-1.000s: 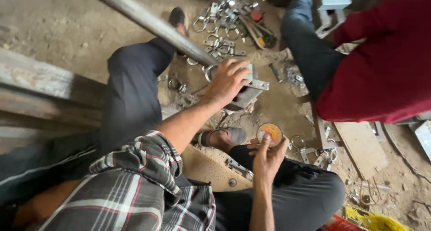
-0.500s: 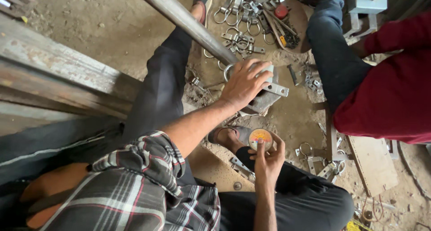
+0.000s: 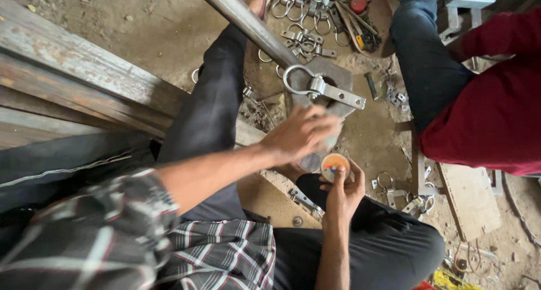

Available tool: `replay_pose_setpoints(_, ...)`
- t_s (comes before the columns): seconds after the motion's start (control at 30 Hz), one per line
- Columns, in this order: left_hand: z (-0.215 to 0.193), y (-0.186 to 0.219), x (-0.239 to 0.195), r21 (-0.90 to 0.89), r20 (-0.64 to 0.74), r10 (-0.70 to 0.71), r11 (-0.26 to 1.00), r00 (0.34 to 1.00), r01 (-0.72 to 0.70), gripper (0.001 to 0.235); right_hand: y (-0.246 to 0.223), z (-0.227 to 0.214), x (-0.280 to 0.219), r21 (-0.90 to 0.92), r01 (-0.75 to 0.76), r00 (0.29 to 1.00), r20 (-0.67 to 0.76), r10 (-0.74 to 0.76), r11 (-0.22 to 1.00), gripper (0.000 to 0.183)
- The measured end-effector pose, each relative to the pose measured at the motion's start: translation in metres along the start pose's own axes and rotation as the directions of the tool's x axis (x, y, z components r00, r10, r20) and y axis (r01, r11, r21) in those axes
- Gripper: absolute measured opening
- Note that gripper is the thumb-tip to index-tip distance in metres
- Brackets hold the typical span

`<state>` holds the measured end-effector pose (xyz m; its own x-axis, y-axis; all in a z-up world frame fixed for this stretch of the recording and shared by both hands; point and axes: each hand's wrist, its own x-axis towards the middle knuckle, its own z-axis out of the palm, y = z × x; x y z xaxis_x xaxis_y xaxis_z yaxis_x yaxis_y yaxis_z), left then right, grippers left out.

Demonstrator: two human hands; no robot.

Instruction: The person assembles metal components onto a pole by inserting a central hub onto the pole and then attaching small metal snap hooks to the hub using a hammer and a small tool.

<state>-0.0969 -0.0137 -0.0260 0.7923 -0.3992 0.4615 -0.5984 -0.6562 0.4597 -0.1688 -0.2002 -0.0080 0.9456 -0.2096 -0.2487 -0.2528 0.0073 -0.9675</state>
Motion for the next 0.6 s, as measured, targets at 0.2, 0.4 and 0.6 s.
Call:
replay_pose_setpoints(0.2, -0.045, 0.045, -0.080, -0.183, 0.405, 0.059, 0.983, 0.912, 0.018, 0.054, 0.009, -0.004, 0.004, 0.028, -0.013, 1.000, -0.022, 0.014, 1.000, 0.035)
replay_pose_setpoints(0.4, -0.065, 0.054, -0.095, -0.220, 0.590, 0.159, 0.975, 0.792, -0.032, 0.060, 0.012, 0.001, 0.004, 0.007, -0.026, 0.999, 0.027, 0.026, 1.000, 0.036)
replay_pose_setpoints(0.6, -0.059, 0.054, -0.100, -0.240, 0.580, 0.229, 0.965, 0.781, -0.104, 0.065, 0.011, 0.000, 0.003, -0.016, -0.028, 0.999, 0.016, 0.029, 0.999, 0.035)
